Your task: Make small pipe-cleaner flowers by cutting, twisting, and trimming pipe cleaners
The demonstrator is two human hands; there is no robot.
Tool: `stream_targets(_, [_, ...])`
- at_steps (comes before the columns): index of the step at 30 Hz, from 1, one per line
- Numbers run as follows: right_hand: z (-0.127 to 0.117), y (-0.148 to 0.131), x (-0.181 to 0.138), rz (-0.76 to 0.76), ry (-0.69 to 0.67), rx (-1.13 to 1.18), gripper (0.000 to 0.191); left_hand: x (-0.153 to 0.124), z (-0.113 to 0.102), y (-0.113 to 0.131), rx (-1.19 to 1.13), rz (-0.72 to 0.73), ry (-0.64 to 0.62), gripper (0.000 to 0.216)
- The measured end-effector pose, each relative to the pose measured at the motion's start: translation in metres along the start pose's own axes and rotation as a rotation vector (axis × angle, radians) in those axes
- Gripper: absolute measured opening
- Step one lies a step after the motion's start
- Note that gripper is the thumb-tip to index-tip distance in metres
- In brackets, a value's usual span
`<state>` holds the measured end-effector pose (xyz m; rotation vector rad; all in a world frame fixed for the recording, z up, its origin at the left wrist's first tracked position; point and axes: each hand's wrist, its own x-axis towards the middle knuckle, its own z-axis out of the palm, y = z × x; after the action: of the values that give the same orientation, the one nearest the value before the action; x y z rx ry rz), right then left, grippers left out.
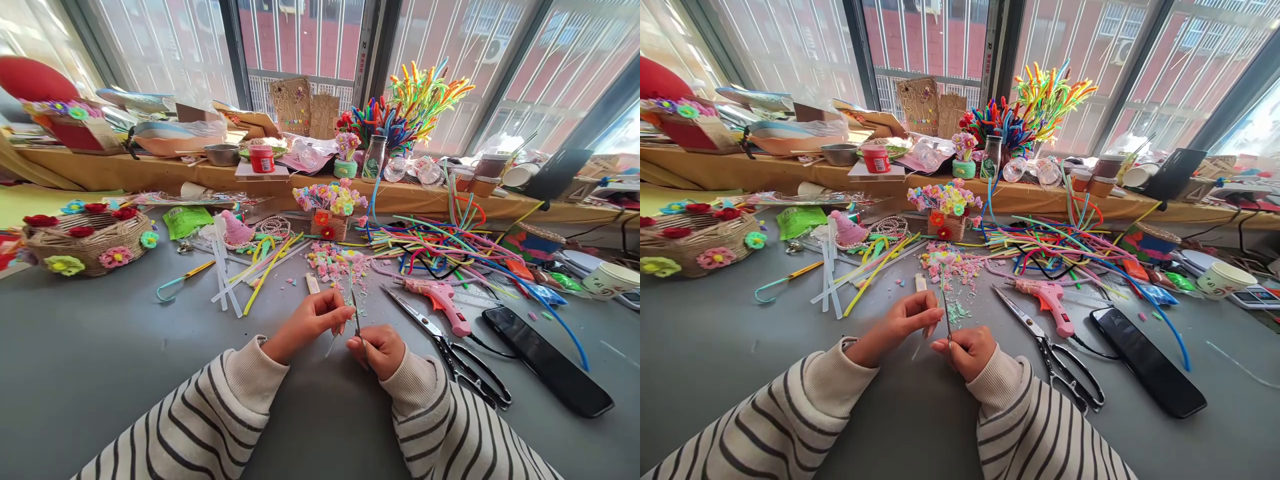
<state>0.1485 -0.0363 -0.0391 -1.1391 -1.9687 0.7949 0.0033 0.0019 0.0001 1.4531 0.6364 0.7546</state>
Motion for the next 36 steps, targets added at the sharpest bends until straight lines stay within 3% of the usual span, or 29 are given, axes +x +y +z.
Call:
stream_targets(9, [0.0001,-0.0025,-0.001,0.025,-0.042,0.085,0.059,0.0003,0.0,0.0007,0.014,-0.003,0.01,0.022])
stream_targets(14, [0.0,-0.0033,-0.0002,0.025,-0.04,0.026,0.059,-0.0004,0.0001,0.0015,0.006,-0.061,-0.053,0.022])
stream_targets(23, [0.0012,0.0026,0.0007,0.073,0.0,-0.045,0.055,0.0001,-0.0001,-0.0014,-0.04,-0.05,-0.044,0.017])
stream_targets(30, [0.0012,0.0016,0.0002,0.041,-0.045,-0.033,0.055,-0.0009,0.0002,-0.0008,-0.02,-0.063,-0.094,0.017])
stream_targets(36, [0.0022,0.0013,0.0008,0.08,0.018,-0.051,0.052,-0.0004,-0.0006,-0.001,-0.061,-0.055,-0.058,0.017])
